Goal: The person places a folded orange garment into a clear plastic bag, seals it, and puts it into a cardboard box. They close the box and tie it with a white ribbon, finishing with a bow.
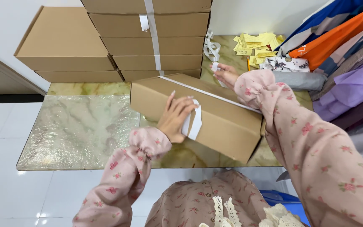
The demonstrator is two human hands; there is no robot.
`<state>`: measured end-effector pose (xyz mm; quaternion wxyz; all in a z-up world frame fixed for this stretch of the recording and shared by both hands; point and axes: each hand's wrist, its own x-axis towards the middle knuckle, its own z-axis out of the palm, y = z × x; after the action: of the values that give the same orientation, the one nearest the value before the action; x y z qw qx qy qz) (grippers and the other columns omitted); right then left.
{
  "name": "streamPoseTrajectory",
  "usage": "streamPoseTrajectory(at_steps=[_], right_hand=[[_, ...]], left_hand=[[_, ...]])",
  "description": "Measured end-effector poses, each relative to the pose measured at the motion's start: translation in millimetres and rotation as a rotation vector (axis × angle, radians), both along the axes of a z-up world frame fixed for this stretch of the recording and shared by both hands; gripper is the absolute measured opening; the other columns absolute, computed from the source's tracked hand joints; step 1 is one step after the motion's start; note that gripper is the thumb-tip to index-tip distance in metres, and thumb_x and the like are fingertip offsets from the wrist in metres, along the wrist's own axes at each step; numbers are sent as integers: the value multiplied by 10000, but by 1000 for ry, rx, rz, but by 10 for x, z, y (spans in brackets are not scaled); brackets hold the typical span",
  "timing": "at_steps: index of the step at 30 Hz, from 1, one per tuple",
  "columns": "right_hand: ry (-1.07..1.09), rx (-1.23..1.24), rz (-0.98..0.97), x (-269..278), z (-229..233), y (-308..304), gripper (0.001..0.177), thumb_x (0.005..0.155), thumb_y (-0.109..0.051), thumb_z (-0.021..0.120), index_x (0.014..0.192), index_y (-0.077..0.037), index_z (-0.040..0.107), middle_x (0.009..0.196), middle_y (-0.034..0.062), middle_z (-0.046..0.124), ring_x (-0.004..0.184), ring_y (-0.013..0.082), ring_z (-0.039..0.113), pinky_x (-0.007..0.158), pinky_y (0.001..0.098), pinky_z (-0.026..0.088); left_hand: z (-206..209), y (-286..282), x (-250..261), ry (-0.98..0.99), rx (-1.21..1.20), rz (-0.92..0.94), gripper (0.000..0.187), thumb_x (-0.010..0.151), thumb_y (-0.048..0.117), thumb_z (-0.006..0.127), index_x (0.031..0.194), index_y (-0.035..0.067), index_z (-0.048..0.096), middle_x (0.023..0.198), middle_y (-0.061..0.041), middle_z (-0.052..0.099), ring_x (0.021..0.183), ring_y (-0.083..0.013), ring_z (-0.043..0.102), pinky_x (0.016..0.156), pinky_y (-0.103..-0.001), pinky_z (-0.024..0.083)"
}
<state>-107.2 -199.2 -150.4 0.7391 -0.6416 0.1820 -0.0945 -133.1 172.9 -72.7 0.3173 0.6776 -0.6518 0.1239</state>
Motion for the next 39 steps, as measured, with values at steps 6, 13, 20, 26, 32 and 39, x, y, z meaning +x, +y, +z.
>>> streamPoseTrajectory(at_steps=[6,13,20,26,32,39], right_hand=[[15,72,-44,63,18,161,496,957,-86,694,1431,-90,551,1223,-58,619,1112,56,613,1068,295,515],[-27,86,-87,67,-145,-95,459,974,-96,667,1417,-165,571,1208,-96,646,1075,9,659,1026,232,567],[26,199,-81,-487,-201,477,305,982,-142,668,1284,-123,633,1263,-67,680,1117,36,661,1000,218,555],[6,194,-167,-707,-464,454,135,983,-153,692,1116,-160,671,1090,-77,694,975,22,654,1032,247,566],[-11,56,-214,-852,-629,469,138,986,-144,682,1123,-148,691,1268,-84,591,964,3,580,969,186,535],[-28,-179,-312,-1148,-892,484,199,954,-240,752,1131,-150,772,1339,-36,379,1056,80,477,902,197,558]], left_hand=[[-661,54,-188,-138,-35,6,1090,432,308,613,1496,143,442,1358,-108,509,1355,-331,447,1210,-644,147],[-1205,13,-448,-184,-122,43,942,541,265,500,1478,171,489,1400,-80,542,1378,-276,468,1215,-622,154],[-1111,-2,-543,-280,-66,76,1002,507,246,603,1494,157,458,1427,-59,532,1394,-240,467,1210,-535,275],[-776,-19,-653,43,64,-127,781,862,553,652,1495,136,464,1450,-58,563,1415,-237,485,1180,-455,355],[-1278,-248,-716,767,71,-320,395,994,83,602,1379,167,628,1304,-75,697,1296,-301,597,1086,-445,490],[-1993,-516,-740,1481,9,-295,450,965,-82,586,1381,80,644,1299,-122,696,1213,-162,628,1058,-314,494]])
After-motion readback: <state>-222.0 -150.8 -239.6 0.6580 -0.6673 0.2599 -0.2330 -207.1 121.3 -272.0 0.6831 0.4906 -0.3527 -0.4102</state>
